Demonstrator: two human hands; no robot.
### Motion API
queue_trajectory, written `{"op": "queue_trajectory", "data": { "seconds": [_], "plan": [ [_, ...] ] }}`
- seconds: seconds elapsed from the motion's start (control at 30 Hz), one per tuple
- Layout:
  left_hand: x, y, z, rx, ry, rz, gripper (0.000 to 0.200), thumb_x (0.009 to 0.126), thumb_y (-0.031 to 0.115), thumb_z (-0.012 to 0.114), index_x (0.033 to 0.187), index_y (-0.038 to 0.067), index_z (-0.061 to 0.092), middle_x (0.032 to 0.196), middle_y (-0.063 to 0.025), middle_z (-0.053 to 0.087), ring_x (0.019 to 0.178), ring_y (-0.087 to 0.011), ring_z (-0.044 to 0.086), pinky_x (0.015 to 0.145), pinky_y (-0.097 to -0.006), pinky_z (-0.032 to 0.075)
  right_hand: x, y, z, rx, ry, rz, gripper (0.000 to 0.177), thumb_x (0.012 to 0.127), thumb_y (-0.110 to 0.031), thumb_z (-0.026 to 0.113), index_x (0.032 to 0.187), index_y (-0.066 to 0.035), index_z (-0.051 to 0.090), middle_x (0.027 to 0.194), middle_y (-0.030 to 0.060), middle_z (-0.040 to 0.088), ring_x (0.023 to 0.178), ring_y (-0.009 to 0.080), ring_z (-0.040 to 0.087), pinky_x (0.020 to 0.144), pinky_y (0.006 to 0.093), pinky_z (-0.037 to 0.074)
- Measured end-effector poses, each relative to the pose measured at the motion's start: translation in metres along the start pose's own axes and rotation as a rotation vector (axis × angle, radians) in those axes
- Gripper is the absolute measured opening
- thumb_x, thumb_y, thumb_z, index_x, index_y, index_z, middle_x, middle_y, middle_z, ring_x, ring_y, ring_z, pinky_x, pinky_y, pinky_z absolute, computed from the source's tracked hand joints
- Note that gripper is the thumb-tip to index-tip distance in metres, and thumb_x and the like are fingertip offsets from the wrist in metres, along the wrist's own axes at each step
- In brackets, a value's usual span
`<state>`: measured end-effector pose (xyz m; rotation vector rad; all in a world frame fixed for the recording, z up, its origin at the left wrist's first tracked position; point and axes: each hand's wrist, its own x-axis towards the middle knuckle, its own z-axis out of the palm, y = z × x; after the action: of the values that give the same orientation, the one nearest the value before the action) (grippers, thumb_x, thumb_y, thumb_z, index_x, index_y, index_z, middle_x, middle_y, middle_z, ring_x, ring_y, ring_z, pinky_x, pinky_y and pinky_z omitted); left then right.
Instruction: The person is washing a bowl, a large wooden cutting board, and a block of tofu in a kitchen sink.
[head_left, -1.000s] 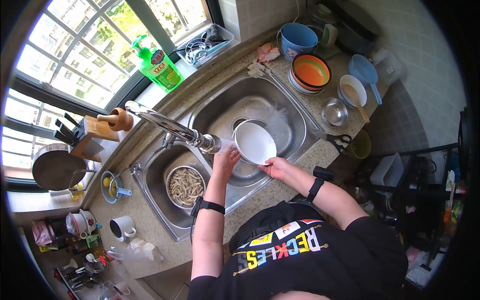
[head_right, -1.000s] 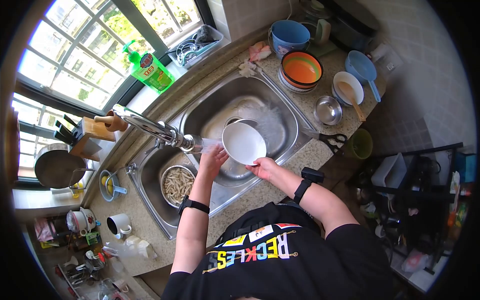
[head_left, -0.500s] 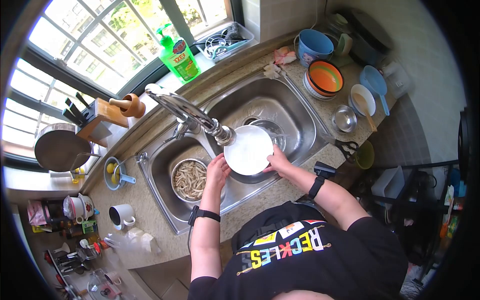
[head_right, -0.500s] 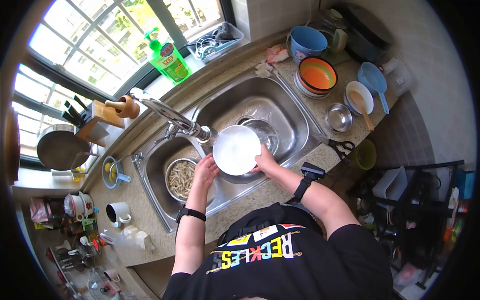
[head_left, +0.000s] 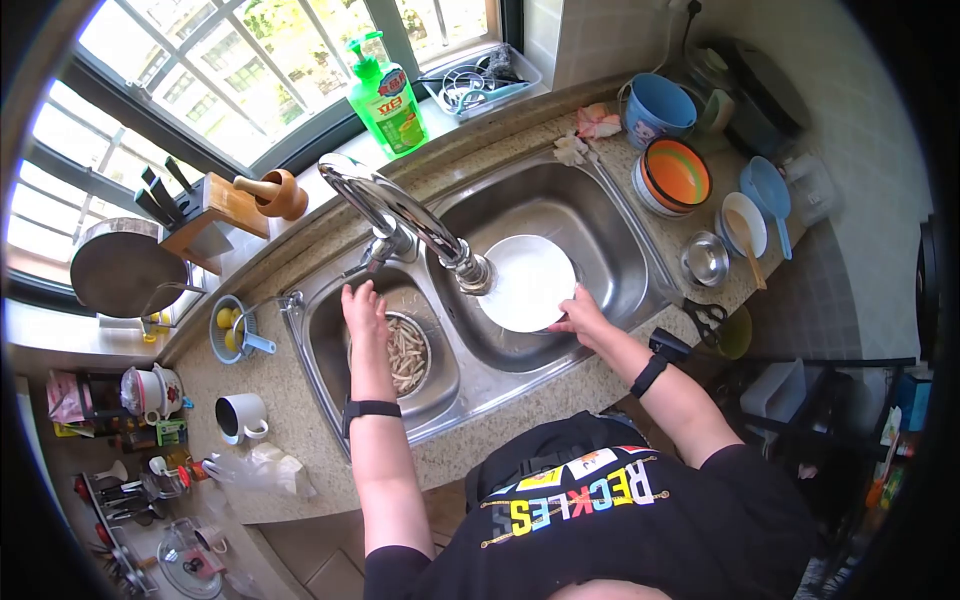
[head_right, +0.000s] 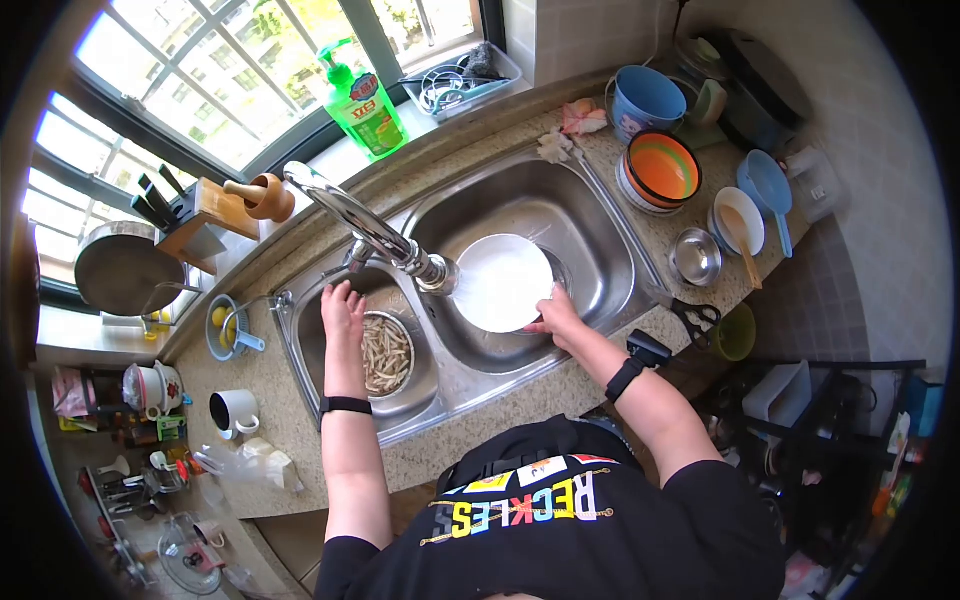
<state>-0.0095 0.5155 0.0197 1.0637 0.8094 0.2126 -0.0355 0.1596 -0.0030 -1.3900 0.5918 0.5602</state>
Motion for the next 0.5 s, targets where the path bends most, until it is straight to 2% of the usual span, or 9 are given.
{"op": "queue_trajectory", "data": {
  "seconds": [0.03, 0.07, 0.17, 0.27, 0.33, 0.37, 0.5],
  "plan": [
    [0.002, 0.005, 0.002, -0.015, -0.002, 0.005, 0.082, 0.081, 0.011, 0.059, 0.144, 0.011, 0.007, 0.137, -0.0149, 0.03, 0.133, -0.0302, 0.024, 0.104, -0.0481, 0.021, 0.0, 0.002, 0.007, 0.03, -0.039, -0.012, 0.048, 0.078, 0.003, 0.039, 0.125, -0.004, 0.033, 0.114, 0.0174, 0.048, 0.087, 0.0266, 0.06, 0.056, 0.0337, 0.057],
    [0.007, 0.009, 0.005, -0.012, 0.004, 0.008, 0.082, 0.081, 0.011, 0.059, 0.144, 0.011, 0.007, 0.137, -0.0149, 0.03, 0.133, -0.0302, 0.024, 0.104, -0.0481, 0.021, 0.0, 0.005, 0.011, 0.06, -0.079, -0.023, 0.048, 0.078, 0.003, 0.039, 0.125, -0.004, 0.033, 0.115, 0.0174, 0.048, 0.088, 0.0265, 0.06, 0.056, 0.0337, 0.057],
    [0.018, 0.011, 0.01, -0.175, -0.067, 0.056, 0.085, 0.079, 0.012, 0.061, 0.144, 0.01, 0.006, 0.138, -0.0065, 0.032, 0.136, -0.0194, 0.017, 0.106, -0.0495, 0.003, -0.001, 0.012, 0.015, 0.071, -0.156, 0.05, 0.048, 0.078, 0.003, 0.039, 0.126, -0.004, 0.032, 0.114, 0.0166, 0.048, 0.087, 0.026, 0.06, 0.058, 0.0326, 0.057],
    [0.015, 0.021, 0.018, -0.07, -0.09, 0.08, 0.086, 0.079, 0.013, 0.06, 0.144, 0.008, 0.004, 0.143, -0.0084, 0.026, 0.137, -0.0201, 0.011, 0.107, -0.0472, 0.001, -0.006, 0.01, 0.01, 0.06, -0.218, 0.086, 0.047, 0.078, 0.001, 0.04, 0.124, -0.003, 0.032, 0.109, 0.0157, 0.051, 0.083, 0.0251, 0.061, 0.058, 0.0314, 0.057],
    [0.021, 0.03, 0.028, -0.029, -0.194, 0.141, 0.086, 0.08, 0.014, 0.058, 0.144, 0.005, 0.002, 0.148, -0.0098, 0.016, 0.138, -0.0208, 0.006, 0.108, -0.0422, -0.001, -0.006, 0.013, -0.003, 0.061, -0.245, 0.175, 0.046, 0.078, 0.0, 0.04, 0.123, -0.003, 0.034, 0.105, 0.0153, 0.053, 0.08, 0.0246, 0.062, 0.058, 0.031, 0.057],
    [0.013, 0.034, 0.034, -0.003, -0.15, 0.112, 0.086, 0.08, 0.013, 0.057, 0.143, 0.003, 0.0, 0.15, -0.0114, 0.007, 0.138, -0.0221, 0.004, 0.109, -0.0366, 0.0, -0.008, 0.013, -0.003, 0.062, -0.196, 0.156, 0.042, 0.078, 0.0, 0.04, 0.119, 0.001, 0.037, 0.099, 0.0164, 0.055, 0.073, 0.0247, 0.063, 0.053, 0.0298, 0.056],
    [0.02, 0.031, 0.031, -0.108, -0.278, 0.191, 0.083, 0.08, 0.012, 0.057, 0.142, -0.002, 0.004, 0.15, -0.0149, 0.007, 0.138, -0.0225, 0.005, 0.109, -0.033, 0.0, -0.006, 0.027, -0.028, 0.173, -0.184, 0.303, 0.033, 0.077, -0.001, 0.04, 0.11, 0.005, 0.044, 0.088, 0.0158, 0.057, 0.061, 0.0195, 0.061, 0.045, 0.0239, 0.052]
  ]
}}
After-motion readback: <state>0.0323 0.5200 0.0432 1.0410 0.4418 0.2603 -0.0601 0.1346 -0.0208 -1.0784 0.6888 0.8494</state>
